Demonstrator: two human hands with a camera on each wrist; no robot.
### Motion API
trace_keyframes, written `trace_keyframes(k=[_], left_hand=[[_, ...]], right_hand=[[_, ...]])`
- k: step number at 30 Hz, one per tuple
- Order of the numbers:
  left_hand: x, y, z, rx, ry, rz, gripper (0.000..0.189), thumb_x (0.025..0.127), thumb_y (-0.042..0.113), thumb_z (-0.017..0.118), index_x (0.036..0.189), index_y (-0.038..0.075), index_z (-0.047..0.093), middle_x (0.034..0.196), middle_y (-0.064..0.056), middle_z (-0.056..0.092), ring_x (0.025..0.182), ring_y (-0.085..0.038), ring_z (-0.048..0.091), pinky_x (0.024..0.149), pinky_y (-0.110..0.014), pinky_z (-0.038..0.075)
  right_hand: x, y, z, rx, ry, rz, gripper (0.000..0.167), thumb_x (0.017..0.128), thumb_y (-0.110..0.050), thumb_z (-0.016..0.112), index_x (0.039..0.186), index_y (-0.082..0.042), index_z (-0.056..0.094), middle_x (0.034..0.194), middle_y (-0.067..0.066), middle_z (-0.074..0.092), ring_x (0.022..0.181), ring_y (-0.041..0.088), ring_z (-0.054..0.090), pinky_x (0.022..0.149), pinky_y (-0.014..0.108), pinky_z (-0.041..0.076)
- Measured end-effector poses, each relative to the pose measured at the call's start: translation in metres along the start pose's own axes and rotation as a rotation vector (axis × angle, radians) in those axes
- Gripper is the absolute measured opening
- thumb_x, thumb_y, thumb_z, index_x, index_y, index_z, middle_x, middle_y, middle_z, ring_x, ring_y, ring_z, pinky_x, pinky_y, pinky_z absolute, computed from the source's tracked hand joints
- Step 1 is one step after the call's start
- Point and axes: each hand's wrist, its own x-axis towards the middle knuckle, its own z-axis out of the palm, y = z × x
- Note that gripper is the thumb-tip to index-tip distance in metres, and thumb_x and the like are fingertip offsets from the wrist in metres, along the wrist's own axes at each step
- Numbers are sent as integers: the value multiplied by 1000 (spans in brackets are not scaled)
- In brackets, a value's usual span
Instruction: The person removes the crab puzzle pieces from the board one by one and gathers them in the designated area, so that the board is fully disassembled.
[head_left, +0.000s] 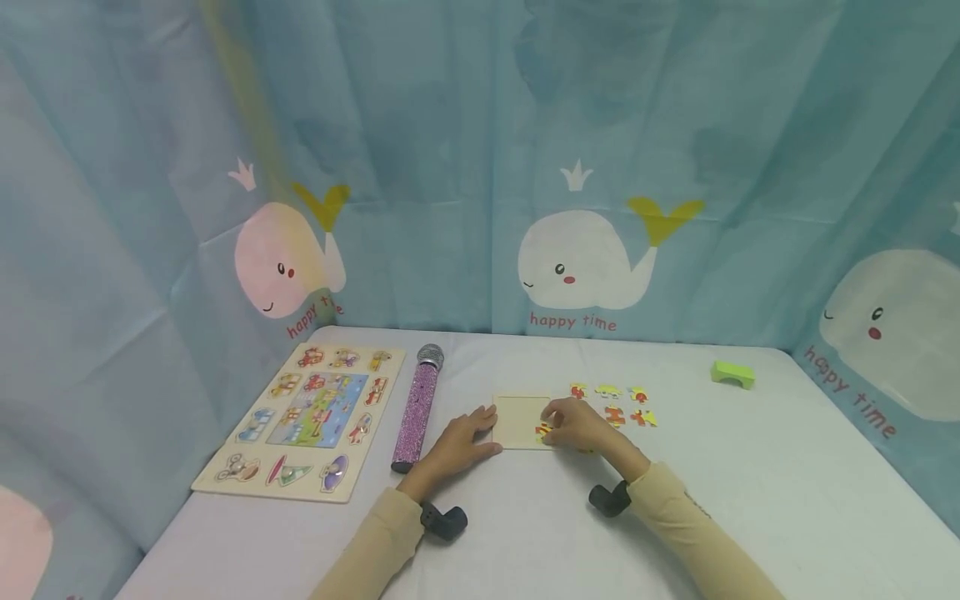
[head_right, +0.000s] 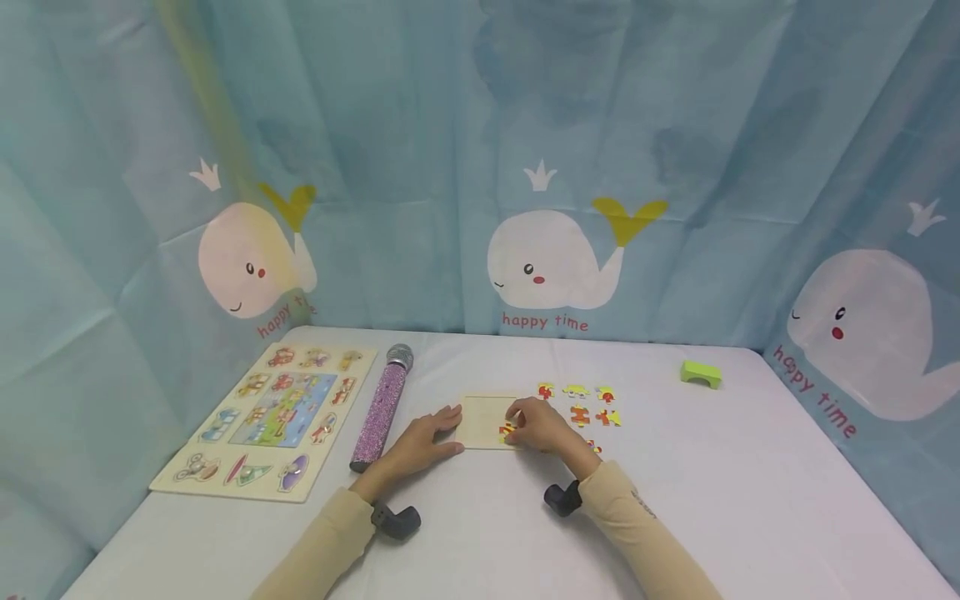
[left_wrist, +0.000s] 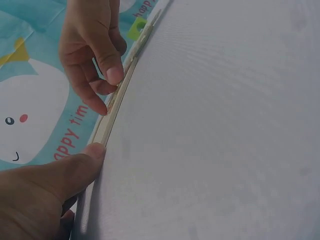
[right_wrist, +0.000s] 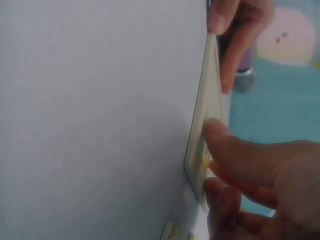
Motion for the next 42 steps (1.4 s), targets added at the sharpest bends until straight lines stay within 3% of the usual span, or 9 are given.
trace_keyframes(k=[9, 21, 26, 32, 39, 42], left_hand=[[1, 2, -3, 3, 11, -1, 57, 83, 31, 65, 132, 5, 48, 145, -5, 38, 136, -30, 31, 111, -53, 22], [-1, -1, 1, -12, 12, 21, 57, 83, 31, 65, 131, 4, 49, 145, -7, 38, 136, -32, 31, 111, -52, 24], [-2, -1, 3, -6, 7, 29, 56, 83, 30, 65, 130, 3, 50, 144, -7, 40, 136, -31, 31, 111, -51, 25], [-2, -1, 3, 8, 8, 36, 56, 83, 29, 65, 130, 2, 50, 144, -7, 40, 136, -31, 32, 111, -51, 24], [-2, 0, 1, 24, 13, 41, 57, 84, 29, 65, 131, 2, 48, 145, -7, 39, 136, -30, 31, 111, -54, 20], [-3, 0, 0, 20, 11, 34, 58, 83, 30, 65, 131, 2, 48, 145, -8, 38, 136, -32, 31, 110, -56, 21]], right_hand=[[3, -1, -2, -20, 17, -19, 23, 72, -12, 76, 92, -9, 64, 77, 3, 56, 67, 15, 48, 56, 25, 40], [-1, 6, 2, 54, 47, -54, 26, 71, -5, 75, 91, -9, 58, 83, 4, 60, 74, 15, 54, 61, 26, 44], [0, 14, 3, 102, 71, -9, 19, 73, -5, 73, 90, -7, 63, 77, 1, 60, 69, 13, 53, 58, 24, 44], [1, 17, 2, 123, 78, 2, 8, 75, -11, 73, 77, -9, 66, 72, -2, 61, 64, 13, 50, 56, 24, 42], [-3, 22, -10, 164, 80, -61, 5, 80, -12, 69, 80, -8, 66, 77, 0, 63, 69, 13, 51, 60, 25, 44], [-8, 32, -20, 184, 82, -46, 5, 82, -14, 67, 83, -9, 67, 80, 1, 64, 70, 13, 54, 59, 26, 46]])
